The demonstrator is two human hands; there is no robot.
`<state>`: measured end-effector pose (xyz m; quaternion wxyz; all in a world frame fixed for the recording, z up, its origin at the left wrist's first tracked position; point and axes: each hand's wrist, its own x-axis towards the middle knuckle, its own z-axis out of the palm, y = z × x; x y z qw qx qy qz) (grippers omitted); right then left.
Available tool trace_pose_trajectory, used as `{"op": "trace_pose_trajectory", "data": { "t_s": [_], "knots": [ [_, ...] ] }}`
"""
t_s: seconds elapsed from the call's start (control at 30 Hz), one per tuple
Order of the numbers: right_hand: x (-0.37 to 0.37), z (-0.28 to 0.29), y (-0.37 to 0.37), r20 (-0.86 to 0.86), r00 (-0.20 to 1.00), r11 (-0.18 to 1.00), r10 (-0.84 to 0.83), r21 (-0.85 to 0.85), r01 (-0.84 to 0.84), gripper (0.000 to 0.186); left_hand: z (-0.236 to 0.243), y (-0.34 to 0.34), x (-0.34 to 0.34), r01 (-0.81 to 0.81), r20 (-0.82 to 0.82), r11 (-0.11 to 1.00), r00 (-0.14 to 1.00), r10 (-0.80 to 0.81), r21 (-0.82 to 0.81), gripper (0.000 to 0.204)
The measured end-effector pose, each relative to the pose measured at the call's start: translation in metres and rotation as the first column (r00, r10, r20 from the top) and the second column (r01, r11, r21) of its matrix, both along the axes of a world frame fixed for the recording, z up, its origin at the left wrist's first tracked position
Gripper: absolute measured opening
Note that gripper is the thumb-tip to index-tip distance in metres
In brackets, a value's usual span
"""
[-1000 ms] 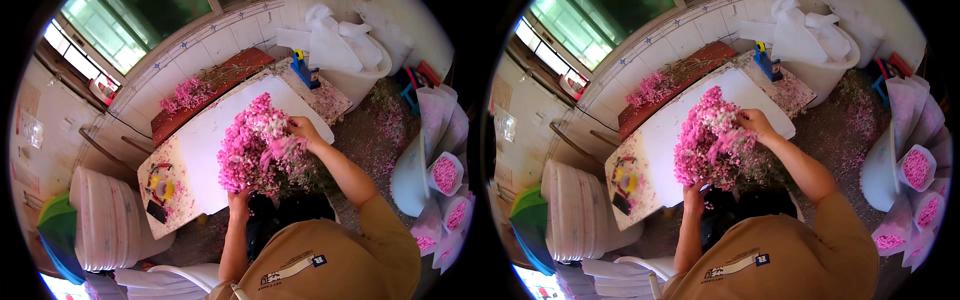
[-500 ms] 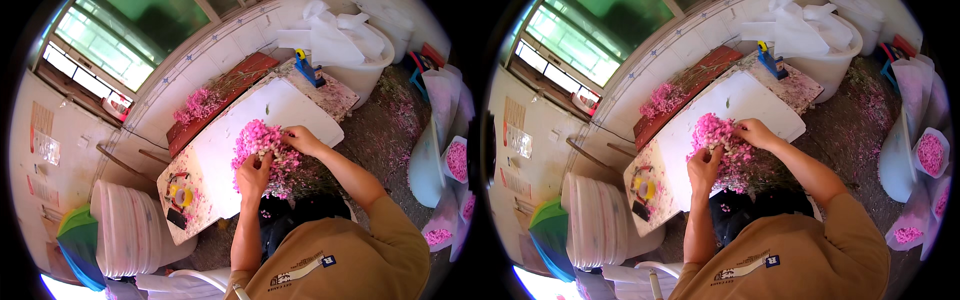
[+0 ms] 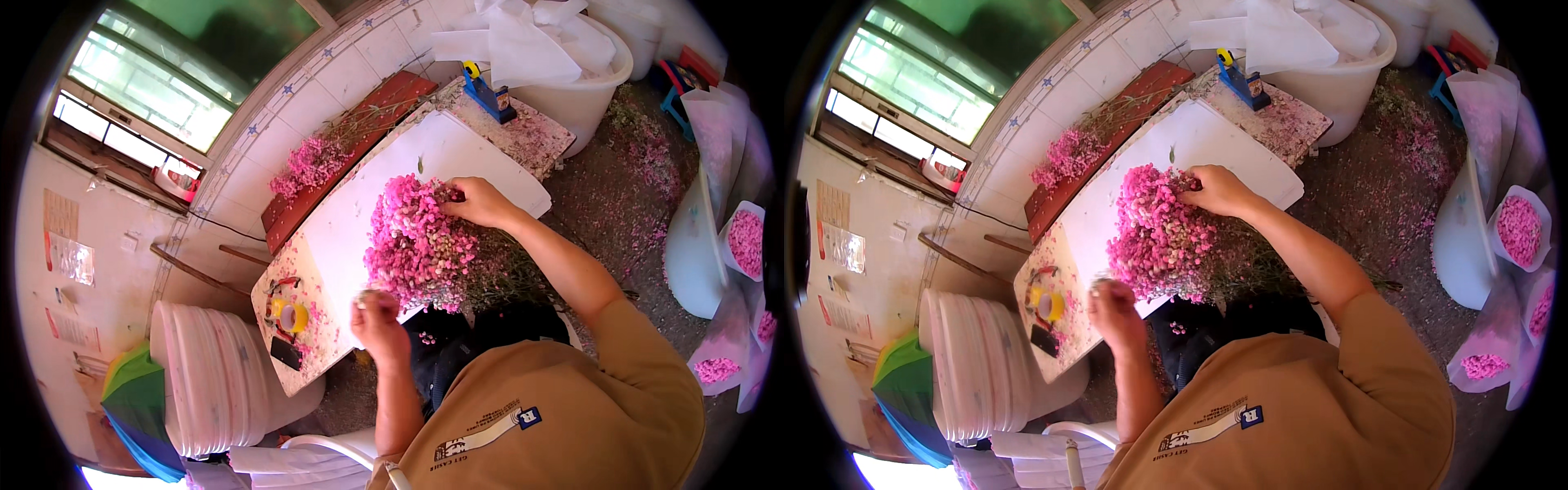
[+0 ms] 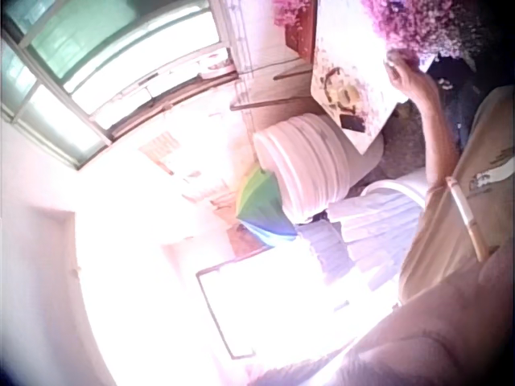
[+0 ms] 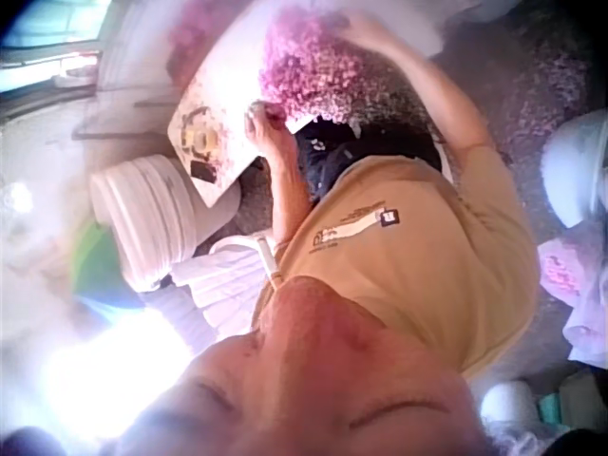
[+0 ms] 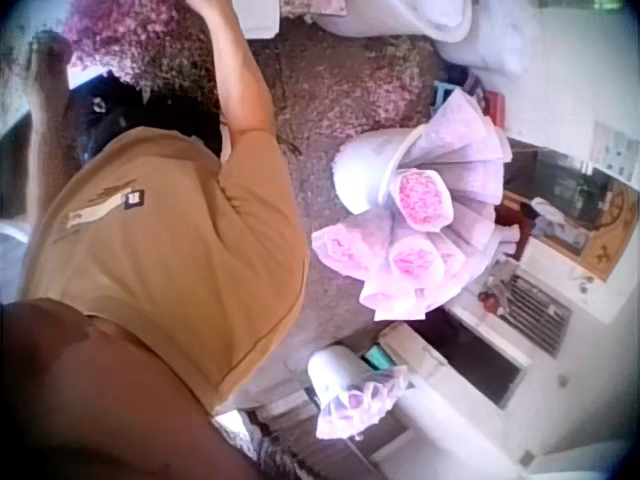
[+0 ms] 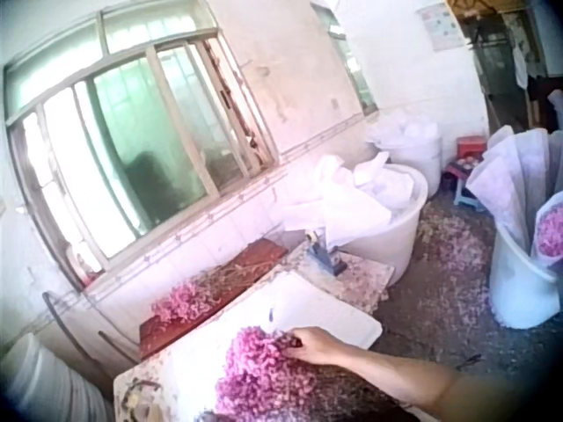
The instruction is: The person wraps a small bouquet of pink flowers in white paper by rolling the paper around the stems, and then organizes a larger bouquet of pink flowers by hand.
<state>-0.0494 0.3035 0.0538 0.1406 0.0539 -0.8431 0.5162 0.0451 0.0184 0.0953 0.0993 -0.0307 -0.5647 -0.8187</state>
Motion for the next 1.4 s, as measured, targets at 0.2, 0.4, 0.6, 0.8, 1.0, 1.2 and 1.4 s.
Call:
{"op": "trace_pose_trajectory", "data": {
  "t_s": [0.2,0.4,0.6,0.8,1.0,1.2,1.4],
  "knots": [
    [0.005,0.005,0.0,0.077,0.997,1.0,-0.004,-0.017,0.005,0.047,0.025,0.003,-0.014,0.197,0.134,0.977,0.969,-0.207,0.083,0.024],
    [0.0,-0.013,0.0,0.134,0.991,0.964,0.023,-0.266,0.013,0.027,-0.001,0.017,-0.053,0.438,0.229,0.859,0.837,-0.497,0.264,0.032],
    [0.009,0.001,-0.014,0.028,0.999,0.995,0.027,-0.094,-0.024,0.029,0.004,0.054,-0.078,0.249,0.257,0.864,0.956,-0.145,-0.438,0.024],
    [0.006,-0.009,-0.003,-0.055,0.989,0.99,-0.139,-0.046,0.136,0.033,0.007,0.06,-0.049,0.114,0.042,0.836,0.993,-0.109,-0.537,0.016],
    [0.003,-0.003,-0.014,0.054,0.995,0.993,-0.086,-0.076,0.09,0.033,-0.04,0.03,-0.001,0.092,0.182,0.996,0.979,-0.092,0.005,0.004],
    [0.012,-0.004,-0.015,0.077,0.994,0.992,-0.082,-0.089,0.089,0.033,-0.02,0.027,0.019,-0.045,-0.116,0.939,0.993,0.005,-0.341,0.014],
    [0.042,0.032,-0.023,0.048,0.998,0.992,-0.049,0.116,0.044,0.051,-0.028,0.033,-0.02,0.063,0.158,0.986,0.987,-0.039,-0.152,0.01]
  ]
}}
